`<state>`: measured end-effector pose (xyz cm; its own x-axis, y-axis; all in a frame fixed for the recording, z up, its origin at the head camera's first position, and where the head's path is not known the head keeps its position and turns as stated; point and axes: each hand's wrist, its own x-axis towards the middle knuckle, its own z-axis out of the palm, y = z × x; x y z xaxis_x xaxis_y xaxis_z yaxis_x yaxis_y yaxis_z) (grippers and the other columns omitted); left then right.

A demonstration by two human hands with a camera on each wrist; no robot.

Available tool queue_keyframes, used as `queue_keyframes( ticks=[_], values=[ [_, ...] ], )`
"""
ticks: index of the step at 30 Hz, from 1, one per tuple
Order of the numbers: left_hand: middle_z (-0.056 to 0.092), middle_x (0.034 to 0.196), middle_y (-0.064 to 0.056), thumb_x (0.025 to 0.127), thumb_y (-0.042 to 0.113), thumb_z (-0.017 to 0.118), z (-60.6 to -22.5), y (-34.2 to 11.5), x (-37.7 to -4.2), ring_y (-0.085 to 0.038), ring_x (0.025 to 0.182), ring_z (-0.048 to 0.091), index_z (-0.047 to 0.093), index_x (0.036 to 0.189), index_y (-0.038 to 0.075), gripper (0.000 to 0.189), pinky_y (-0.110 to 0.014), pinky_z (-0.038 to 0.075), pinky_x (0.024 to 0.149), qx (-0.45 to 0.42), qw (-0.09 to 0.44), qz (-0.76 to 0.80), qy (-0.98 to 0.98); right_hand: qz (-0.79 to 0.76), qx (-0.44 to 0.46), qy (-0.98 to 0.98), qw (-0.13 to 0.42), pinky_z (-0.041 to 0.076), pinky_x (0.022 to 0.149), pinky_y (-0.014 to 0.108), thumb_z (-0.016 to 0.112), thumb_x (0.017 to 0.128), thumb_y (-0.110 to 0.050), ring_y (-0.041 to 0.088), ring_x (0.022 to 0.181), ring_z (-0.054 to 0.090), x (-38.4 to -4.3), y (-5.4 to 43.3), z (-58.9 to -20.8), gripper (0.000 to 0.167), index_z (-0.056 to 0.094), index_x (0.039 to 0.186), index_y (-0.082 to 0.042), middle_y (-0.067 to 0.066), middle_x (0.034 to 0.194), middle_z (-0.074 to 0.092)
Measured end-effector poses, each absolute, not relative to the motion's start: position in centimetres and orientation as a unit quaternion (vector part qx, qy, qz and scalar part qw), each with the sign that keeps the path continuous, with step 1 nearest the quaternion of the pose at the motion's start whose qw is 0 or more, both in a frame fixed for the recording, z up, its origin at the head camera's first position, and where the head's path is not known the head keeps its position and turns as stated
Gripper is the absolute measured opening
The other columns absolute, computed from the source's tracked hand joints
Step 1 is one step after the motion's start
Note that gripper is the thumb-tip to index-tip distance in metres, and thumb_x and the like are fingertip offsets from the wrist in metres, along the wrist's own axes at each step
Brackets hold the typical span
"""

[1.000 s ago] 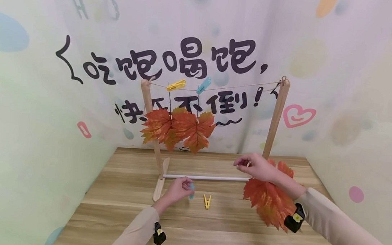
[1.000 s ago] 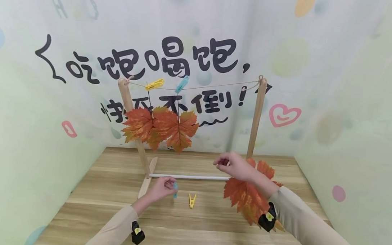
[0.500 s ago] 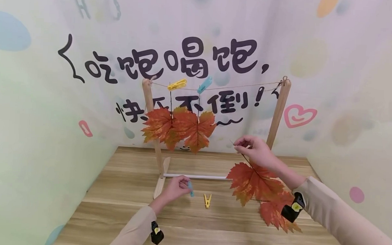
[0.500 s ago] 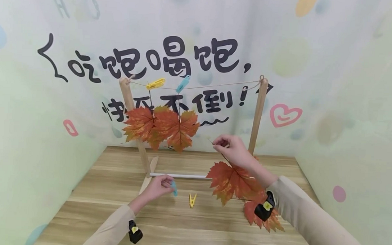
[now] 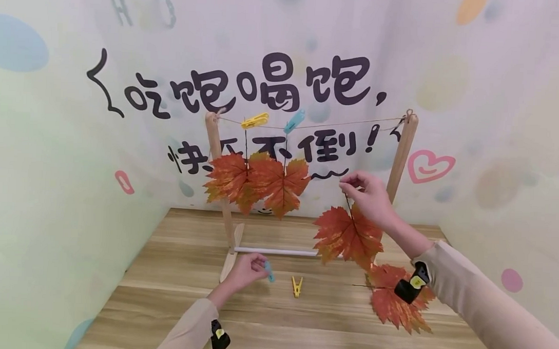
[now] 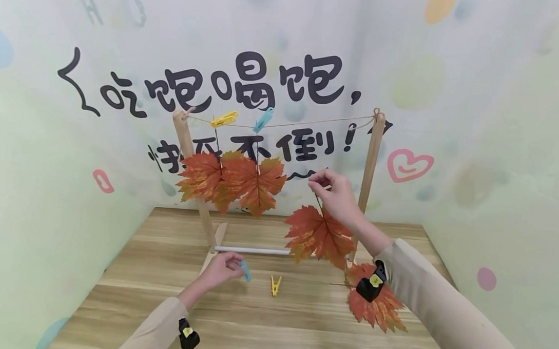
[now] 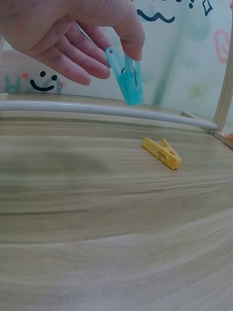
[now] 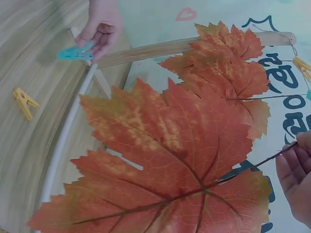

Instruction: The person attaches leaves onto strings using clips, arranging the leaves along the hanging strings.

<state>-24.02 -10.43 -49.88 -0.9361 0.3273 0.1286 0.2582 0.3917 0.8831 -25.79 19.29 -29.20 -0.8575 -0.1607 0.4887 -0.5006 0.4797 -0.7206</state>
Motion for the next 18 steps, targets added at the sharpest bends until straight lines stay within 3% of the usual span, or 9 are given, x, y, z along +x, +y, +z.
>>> queue_keyframes(
  ticks=[7, 14, 18],
  values=[
    [0.063, 0.085, -0.015, 0.074, 0.0, 0.07, -50.2, -10.8, -23.5, -0.02, 0.072, 0.062, 0.059, 0.096, -0.01, 0.026, -0.021, 0.051, 0.064, 0.189, 0.028, 0.518, 0.834, 0.495, 0.188, -0.819, 0.222, 0.048, 0.062, 0.014, 0.058, 0.089, -0.011, 0.005, 0.067, 0.053, -26.1, 19.2, -27.5, 0.019, 0.06, 0.097, 0.007, 0.011, 0.081, 0.059],
    [0.06, 0.085, -0.028, 0.073, -0.008, 0.066, -48.2, -10.8, -22.3, -0.037, 0.074, 0.061, 0.056, 0.095, -0.018, 0.026, -0.025, 0.052, 0.061, 0.198, 0.029, 0.54, 0.817, 0.5, 0.206, -0.808, 0.236, 0.047, 0.062, 0.013, 0.057, 0.089, -0.009, 0.011, 0.069, 0.054, -27.4, 18.7, -25.8, 0.018, 0.057, 0.097, 0.007, 0.007, 0.08, 0.056],
    [0.062, 0.086, -0.022, 0.074, -0.005, 0.068, -49.5, -11.0, -22.9, -0.03, 0.074, 0.062, 0.057, 0.096, -0.014, 0.027, -0.021, 0.051, 0.061, 0.193, 0.031, 0.532, 0.824, 0.501, 0.212, -0.804, 0.24, 0.047, 0.062, 0.015, 0.056, 0.09, -0.008, 0.016, 0.068, 0.053, -27.9, 18.2, -25.0, 0.017, 0.057, 0.098, 0.006, 0.006, 0.078, 0.055]
  ],
)
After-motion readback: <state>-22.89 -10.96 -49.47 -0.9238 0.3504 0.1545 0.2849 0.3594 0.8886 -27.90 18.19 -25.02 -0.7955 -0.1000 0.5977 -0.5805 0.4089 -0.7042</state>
